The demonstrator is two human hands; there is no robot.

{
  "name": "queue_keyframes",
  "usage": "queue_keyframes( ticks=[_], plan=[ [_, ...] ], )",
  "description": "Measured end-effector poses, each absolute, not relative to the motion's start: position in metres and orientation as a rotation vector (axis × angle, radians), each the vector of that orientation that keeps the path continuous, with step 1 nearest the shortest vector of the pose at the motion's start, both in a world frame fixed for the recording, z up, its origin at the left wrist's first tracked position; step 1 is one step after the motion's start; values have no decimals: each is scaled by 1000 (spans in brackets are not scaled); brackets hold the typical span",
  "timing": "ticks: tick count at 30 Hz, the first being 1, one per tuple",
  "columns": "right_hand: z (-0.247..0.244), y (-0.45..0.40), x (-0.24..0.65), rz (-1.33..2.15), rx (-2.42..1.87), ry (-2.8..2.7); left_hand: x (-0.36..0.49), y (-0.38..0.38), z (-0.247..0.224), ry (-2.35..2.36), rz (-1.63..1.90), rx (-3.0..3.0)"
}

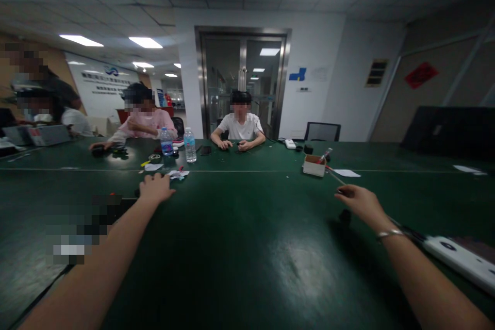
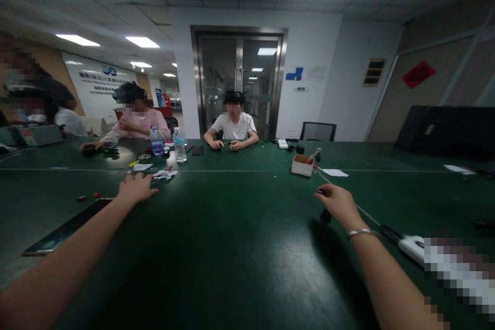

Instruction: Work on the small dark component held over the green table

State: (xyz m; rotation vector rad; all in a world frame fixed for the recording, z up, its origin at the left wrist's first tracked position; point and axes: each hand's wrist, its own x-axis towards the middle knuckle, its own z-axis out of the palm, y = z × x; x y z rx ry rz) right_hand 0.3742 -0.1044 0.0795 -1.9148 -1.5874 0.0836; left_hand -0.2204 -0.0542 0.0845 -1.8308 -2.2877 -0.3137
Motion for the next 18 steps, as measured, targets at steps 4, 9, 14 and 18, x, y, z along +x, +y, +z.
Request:
queue_keyframes(
  ticks=[4, 9, 14, 18],
  plan=[
    [66, -110, 395, 59, -2008, -1539, -271, -57, 68, -2531, -36, -1705],
    [58, -113, 389, 75, -2023, -1576, -280, -59, 61, -2489, -10, -1674],
    [67, -122, 389, 95, -2005, -1547, -274, -61, 63, -2335, -149, -1785],
    [70, -127, 387, 314, -2003, -1533, -269, -59, 58, -2364, -172, -1872]
  ],
)
